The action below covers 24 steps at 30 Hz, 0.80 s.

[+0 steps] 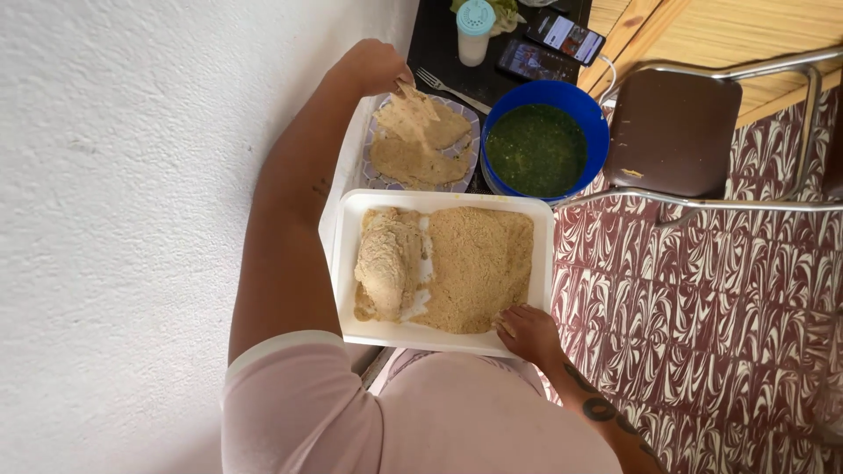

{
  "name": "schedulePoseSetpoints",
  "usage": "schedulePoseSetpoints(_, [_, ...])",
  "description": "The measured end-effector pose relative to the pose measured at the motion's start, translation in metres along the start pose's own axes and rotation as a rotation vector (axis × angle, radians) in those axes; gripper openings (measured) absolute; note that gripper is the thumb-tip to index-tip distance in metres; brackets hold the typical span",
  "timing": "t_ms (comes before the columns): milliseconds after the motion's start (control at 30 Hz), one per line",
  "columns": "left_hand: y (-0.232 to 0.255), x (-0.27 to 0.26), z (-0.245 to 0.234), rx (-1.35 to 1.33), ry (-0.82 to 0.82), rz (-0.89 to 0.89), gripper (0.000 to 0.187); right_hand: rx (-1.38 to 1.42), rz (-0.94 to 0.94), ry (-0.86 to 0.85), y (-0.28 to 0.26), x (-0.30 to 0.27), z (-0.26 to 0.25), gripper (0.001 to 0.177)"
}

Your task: Breading pieces of meat by dipping them in a liquid mixture and then coating them with breadcrumbs in a tray.

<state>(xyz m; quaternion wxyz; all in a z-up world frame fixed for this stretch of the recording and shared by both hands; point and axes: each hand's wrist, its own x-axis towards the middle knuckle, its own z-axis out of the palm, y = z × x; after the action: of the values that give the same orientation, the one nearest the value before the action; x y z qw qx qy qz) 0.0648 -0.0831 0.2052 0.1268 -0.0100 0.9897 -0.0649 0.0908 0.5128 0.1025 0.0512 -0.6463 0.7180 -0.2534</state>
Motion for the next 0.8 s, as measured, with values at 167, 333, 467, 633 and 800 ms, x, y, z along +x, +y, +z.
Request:
schedulePoseSetpoints(167, [0.016,-0.032,-0.038,-0.194,0.274,-0.074,0.023,0.0,0.043,-0.069,0.005,-0.006,0.007,0.014])
schedulePoseSetpoints(333, [0.07,-0.078,-0.082,-0.208,0.399,-0.107,0.03,-0.019,0.136,-0.252,0.007,-0.005,0.007,0.019])
schedulePoseSetpoints(467, [0.13,-0.135,-0.124,-0.383,0.444,-0.117,0.025,-0.045,0.178,-0.373,0.009,-0.004,0.004,0.024])
schedulePoseSetpoints(633, [0.208,-0.212,-0.164,-0.543,0.202,-0.23,0.033,-0.015,0.105,-0.333,0.014,-0.008,0.007,0.021])
schedulePoseSetpoints(800, [0.275,-0.266,-0.142,-0.647,-0.092,-0.436,0.03,0.017,0.034,-0.306,0.015,-0.008,0.005,0.019])
